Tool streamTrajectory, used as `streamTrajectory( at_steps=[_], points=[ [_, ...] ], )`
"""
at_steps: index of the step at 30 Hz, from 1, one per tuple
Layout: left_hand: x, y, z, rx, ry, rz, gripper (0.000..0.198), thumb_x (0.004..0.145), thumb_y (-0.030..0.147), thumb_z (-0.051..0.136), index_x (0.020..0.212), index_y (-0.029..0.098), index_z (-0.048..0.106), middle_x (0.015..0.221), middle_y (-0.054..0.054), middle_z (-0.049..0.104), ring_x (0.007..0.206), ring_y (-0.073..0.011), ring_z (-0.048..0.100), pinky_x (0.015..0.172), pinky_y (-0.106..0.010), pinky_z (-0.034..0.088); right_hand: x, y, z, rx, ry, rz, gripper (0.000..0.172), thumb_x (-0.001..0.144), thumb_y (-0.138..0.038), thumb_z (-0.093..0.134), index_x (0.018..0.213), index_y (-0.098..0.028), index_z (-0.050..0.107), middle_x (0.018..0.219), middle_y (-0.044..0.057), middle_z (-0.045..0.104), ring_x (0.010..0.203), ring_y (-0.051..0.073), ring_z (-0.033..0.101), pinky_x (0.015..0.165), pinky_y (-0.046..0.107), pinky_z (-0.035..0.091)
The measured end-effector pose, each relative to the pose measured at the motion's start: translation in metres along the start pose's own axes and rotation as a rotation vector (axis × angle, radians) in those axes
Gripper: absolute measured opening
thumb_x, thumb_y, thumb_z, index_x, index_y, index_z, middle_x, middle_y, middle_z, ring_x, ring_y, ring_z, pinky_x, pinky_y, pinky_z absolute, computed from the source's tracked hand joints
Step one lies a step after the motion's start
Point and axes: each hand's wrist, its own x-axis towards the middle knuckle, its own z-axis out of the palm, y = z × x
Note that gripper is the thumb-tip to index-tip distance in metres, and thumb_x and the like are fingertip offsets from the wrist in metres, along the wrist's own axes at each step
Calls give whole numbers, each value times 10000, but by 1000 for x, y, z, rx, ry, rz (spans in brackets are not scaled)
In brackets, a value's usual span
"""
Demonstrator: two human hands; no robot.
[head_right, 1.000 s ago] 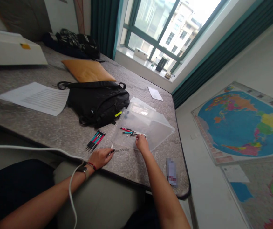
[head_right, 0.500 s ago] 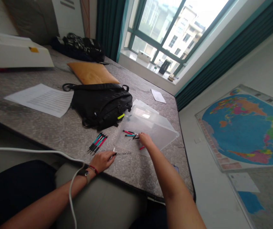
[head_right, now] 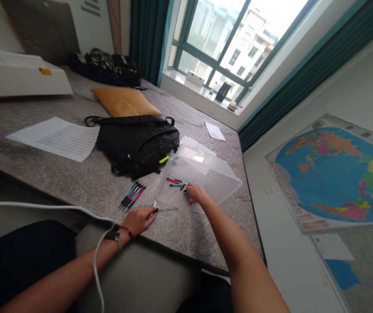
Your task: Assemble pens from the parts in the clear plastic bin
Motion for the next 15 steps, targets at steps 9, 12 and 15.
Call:
streamTrajectory(
  at_steps=[9,12,15],
  points=[
    [-1,1,-1,23,-8,-2,254,948,349,475,1065,238,671,925,-52,740,810,-195,679,704,-293,472,-23,-25,1,241,312,87,245,942,-224,430,1116,-173,594,1102,115,663,954,208,650,831,289,462],
    [-1,1,-1,0,9,3,246,943,339,483,1059,237,675,920,-57,737,813,-189,675,716,-290,475,-38,-45,15,666,552,152,150,890,-268,488,955,-190,598,892,61,690,791,172,637,763,269,466],
    [0,1,-1,-16,11,6,240,941,332,484,1050,239,677,918,-56,733,807,-185,672,719,-286,476,-52,-80,33,1131,657,149,119,821,-301,555,885,-200,554,805,32,676,641,144,589,616,247,466]
  ],
)
